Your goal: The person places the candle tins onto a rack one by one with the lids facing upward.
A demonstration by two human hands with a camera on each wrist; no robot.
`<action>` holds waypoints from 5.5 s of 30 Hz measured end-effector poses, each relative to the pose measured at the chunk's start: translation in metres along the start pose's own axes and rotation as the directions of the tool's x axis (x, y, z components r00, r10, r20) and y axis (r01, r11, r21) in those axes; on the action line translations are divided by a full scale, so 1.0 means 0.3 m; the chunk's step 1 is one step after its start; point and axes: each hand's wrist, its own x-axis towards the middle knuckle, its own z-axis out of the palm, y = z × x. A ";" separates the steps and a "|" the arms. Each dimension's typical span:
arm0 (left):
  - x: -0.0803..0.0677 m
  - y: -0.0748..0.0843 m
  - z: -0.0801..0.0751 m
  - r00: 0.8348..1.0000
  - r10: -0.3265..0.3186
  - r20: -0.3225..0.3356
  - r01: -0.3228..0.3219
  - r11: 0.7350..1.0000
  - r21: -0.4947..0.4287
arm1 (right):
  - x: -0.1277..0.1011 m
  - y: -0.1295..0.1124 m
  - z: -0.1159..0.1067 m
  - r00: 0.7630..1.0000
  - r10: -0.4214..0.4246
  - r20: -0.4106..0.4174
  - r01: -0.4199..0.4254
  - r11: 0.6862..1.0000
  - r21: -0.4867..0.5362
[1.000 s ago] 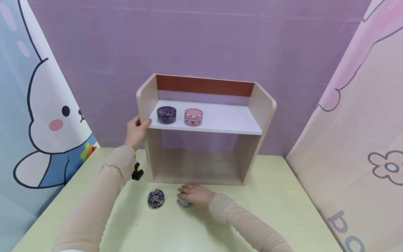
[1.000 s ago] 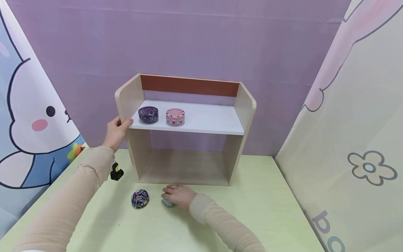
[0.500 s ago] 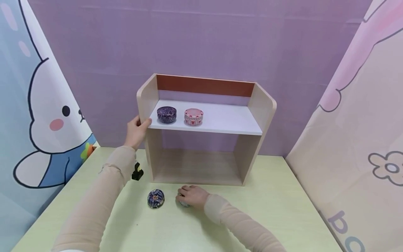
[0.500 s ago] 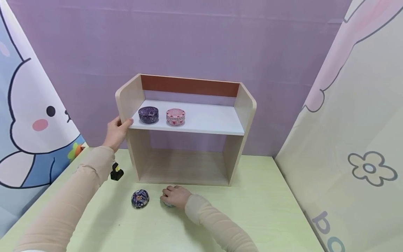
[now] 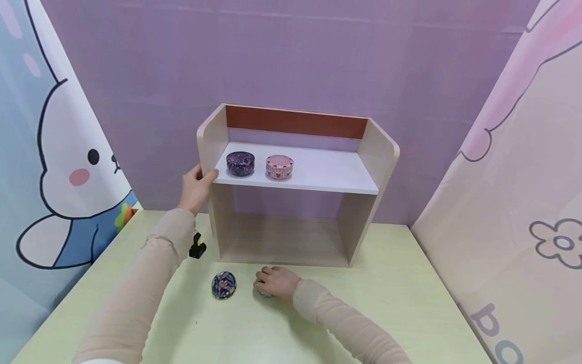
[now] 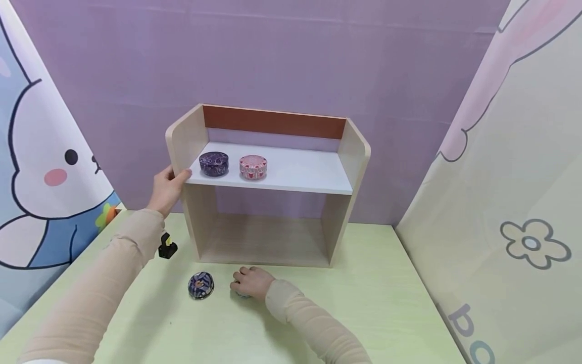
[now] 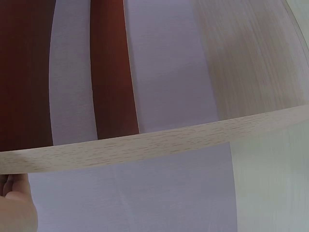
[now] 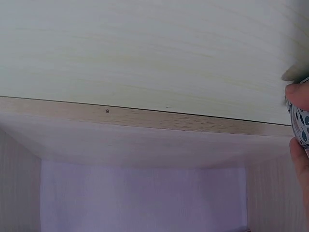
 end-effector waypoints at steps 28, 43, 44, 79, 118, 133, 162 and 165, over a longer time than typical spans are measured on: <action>0.001 -0.001 0.002 0.999 0.030 -0.015 -0.030 1.000 0.004 | -0.058 0.092 -0.027 0.983 0.185 0.009 -0.181 0.951 0.252; -0.005 0.004 -0.002 1.000 0.010 -0.004 -0.010 1.000 -0.004 | -0.094 0.132 -0.020 0.930 0.366 0.006 -0.286 0.717 0.636; -0.005 0.005 -0.002 1.000 0.011 -0.003 -0.011 1.000 -0.002 | -0.097 0.135 -0.018 0.925 0.381 0.000 -0.290 0.705 0.647; 0.001 0.009 -0.005 1.000 0.015 -0.004 -0.015 1.000 -0.003 | -0.167 0.182 -0.020 0.695 0.693 0.191 -0.308 0.047 0.950; -0.008 0.006 0.000 1.000 0.016 -0.017 -0.017 1.000 -0.002 | -0.194 0.185 -0.035 0.517 0.816 0.258 -0.238 -0.153 0.959; -0.002 0.001 -0.003 1.000 -0.001 -0.026 0.001 1.000 0.004 | -0.185 0.191 -0.044 0.482 0.813 0.326 -0.204 -0.258 0.944; -0.002 0.001 0.002 0.999 0.015 -0.044 -0.015 1.000 0.005 | -0.203 0.208 -0.145 0.447 0.834 0.323 -0.140 -0.292 0.946; -0.001 0.001 0.001 0.999 0.021 -0.043 -0.020 1.000 0.012 | -0.208 0.215 -0.172 0.451 0.843 0.294 -0.146 -0.255 0.956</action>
